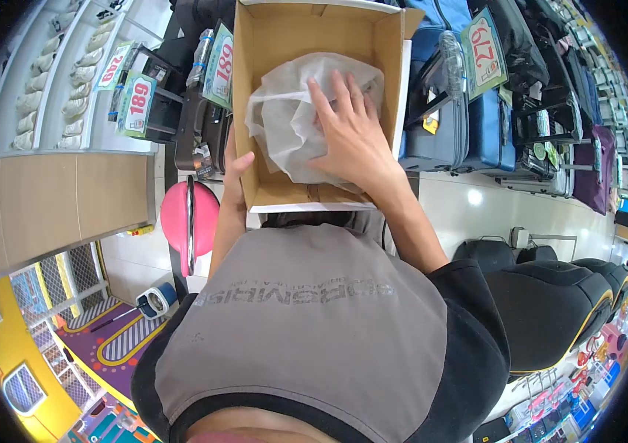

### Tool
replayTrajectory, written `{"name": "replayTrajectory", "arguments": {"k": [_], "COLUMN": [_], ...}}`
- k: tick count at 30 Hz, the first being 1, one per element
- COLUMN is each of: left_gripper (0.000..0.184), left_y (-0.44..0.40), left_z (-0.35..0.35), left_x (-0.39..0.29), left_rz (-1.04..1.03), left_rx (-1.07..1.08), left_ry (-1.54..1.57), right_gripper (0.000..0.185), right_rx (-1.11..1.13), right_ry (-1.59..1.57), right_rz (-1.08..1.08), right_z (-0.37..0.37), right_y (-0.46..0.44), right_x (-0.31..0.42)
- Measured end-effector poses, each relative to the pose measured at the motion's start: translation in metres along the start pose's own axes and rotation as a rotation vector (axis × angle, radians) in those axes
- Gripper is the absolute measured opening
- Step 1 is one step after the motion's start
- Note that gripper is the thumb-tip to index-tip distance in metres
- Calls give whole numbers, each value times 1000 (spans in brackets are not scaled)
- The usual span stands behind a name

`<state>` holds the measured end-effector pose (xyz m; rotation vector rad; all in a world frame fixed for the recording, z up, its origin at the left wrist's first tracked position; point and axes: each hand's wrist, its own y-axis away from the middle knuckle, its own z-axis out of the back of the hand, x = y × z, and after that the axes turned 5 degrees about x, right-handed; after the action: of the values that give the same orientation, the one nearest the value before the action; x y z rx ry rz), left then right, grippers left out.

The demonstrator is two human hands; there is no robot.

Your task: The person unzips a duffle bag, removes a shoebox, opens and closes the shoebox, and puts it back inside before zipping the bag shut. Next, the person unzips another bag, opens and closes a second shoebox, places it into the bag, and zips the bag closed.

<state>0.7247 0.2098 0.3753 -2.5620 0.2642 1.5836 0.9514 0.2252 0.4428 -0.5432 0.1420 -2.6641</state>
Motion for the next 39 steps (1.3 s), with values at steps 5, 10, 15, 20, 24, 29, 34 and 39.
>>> {"name": "replayTrajectory", "arguments": {"k": [5,10,15,20,24,29,34,39], "left_gripper": [105,104,99,102,101,98,96,93], "left_y": [7,4,4,0,-1,-6,-9,0], "left_z": [1,1,11,4,2,2,9,14], "left_x": [3,6,12,8,12,17,21,16], "left_rz": [-74,-46,31,54,93,122,41,67], "left_rx": [1,21,6,28,15,6,6,-101], "left_ry": [-169,-149,-68,-97,-53,18,42,129], "right_gripper": [83,33,32,36,33,15,30,25], "right_rx": [162,-248,-948,-1308,-1097,-614,457,-65], "right_ry": [13,-542,-560,-1276,-98,-132,-308,-780], "right_rz": [-57,-128,-299,-313,-493,-236,9,-67], "right_z": [-37,-21,37,82,61,18,-6,27], "right_y": [-6,3,47,56,62,19,25,38], "right_x": [-24,-43,-121,-134,-112,-45,-9,-59]}}
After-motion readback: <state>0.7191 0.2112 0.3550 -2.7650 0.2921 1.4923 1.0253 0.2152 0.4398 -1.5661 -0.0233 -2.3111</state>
